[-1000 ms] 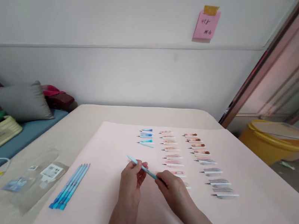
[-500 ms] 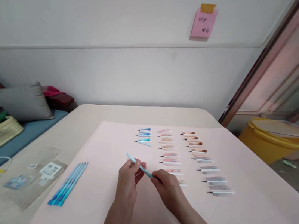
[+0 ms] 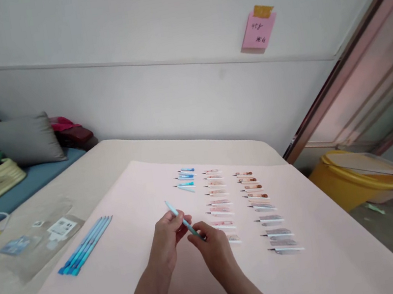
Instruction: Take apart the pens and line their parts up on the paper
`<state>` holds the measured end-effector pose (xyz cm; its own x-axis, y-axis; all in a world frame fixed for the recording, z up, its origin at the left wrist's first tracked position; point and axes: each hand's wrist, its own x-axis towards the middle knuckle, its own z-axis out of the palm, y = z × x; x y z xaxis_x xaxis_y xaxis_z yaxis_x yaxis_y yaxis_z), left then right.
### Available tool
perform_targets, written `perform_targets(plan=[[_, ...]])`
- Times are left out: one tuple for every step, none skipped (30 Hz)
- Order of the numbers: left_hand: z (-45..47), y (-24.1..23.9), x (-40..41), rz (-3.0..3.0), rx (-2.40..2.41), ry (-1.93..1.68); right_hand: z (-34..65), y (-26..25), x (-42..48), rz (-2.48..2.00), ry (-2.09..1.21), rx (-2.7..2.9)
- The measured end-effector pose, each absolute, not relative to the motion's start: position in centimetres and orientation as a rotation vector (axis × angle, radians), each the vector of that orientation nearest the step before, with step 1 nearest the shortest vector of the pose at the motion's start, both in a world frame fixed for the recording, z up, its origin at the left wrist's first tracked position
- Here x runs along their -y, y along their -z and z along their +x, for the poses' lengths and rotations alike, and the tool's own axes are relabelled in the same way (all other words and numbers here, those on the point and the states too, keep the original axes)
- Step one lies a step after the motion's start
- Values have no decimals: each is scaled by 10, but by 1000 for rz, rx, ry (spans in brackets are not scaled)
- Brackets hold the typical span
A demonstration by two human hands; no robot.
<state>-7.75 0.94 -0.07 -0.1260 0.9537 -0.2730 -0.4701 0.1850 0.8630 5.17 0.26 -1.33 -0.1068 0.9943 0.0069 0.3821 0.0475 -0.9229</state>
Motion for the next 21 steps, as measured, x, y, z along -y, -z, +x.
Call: perform_targets(plan=[[-77, 1, -9, 603, -1072, -1345, 51, 13, -3, -1421, -1054, 1595], [-76, 0, -9, 617, -1053, -1338, 52, 12, -3, -1415, -1120, 1578], [-76, 0, -9, 632, -1033, -1328, 52, 11, -4, -1399, -1234, 1538], [-76, -1, -9, 645, -1016, -1316, 52, 11, -5, -1376, -1368, 1485], [-77, -2, -8, 652, -1002, -1300, 52, 11, -5, -1354, -1492, 1431], [-77, -4, -8, 654, -991, -1282, 52, 11, -6, -1342, -1579, 1387], [-78, -5, -8, 651, -983, -1264, 52, 11, -7, -1340, -1613, 1363], [-78, -6, -7, 646, -975, -1248, 52, 12, -7, -1349, -1597, 1367], [-78, -6, -7, 641, -967, -1235, 52, 12, -7, -1363, -1544, 1392], [-78, -7, -7, 640, -960, -1229, 52, 13, -7, -1377, -1476, 1427], [-78, -6, -7, 644, -959, -1232, 51, 13, -7, -1388, -1410, 1464], [-78, -6, -7, 654, -969, -1246, 50, 13, -7, -1397, -1354, 1496], [-77, -4, -7, 667, -996, -1268, 50, 14, -7, -1406, -1311, 1523], [-77, -3, -8, 678, -1039, -1295, 48, 14, -7, -1414, -1284, 1544], [-76, -1, -9, 683, -1090, -1321, 47, 14, -7, -1419, -1269, 1561], [-76, 0, -10, 680, -1137, -1341, 46, 14, -6, -1420, -1262, 1572], [-76, 2, -11, 669, -1175, -1352, 45, 14, -6, -1419, -1261, 1579], [-77, 3, -12, 652, -1199, -1358, 44, 15, -6, -1419, -1265, 1580], [-77, 3, -12, 635, -1209, -1367, 43, 15, -6, -1421, -1274, 1575], [-78, 3, -13, 621, -1209, -1379, 42, 16, -6, -1424, -1285, 1568], [-78, 3, -13, 614, -1202, -1392, 42, 17, -6, -1429, -1294, 1562]])
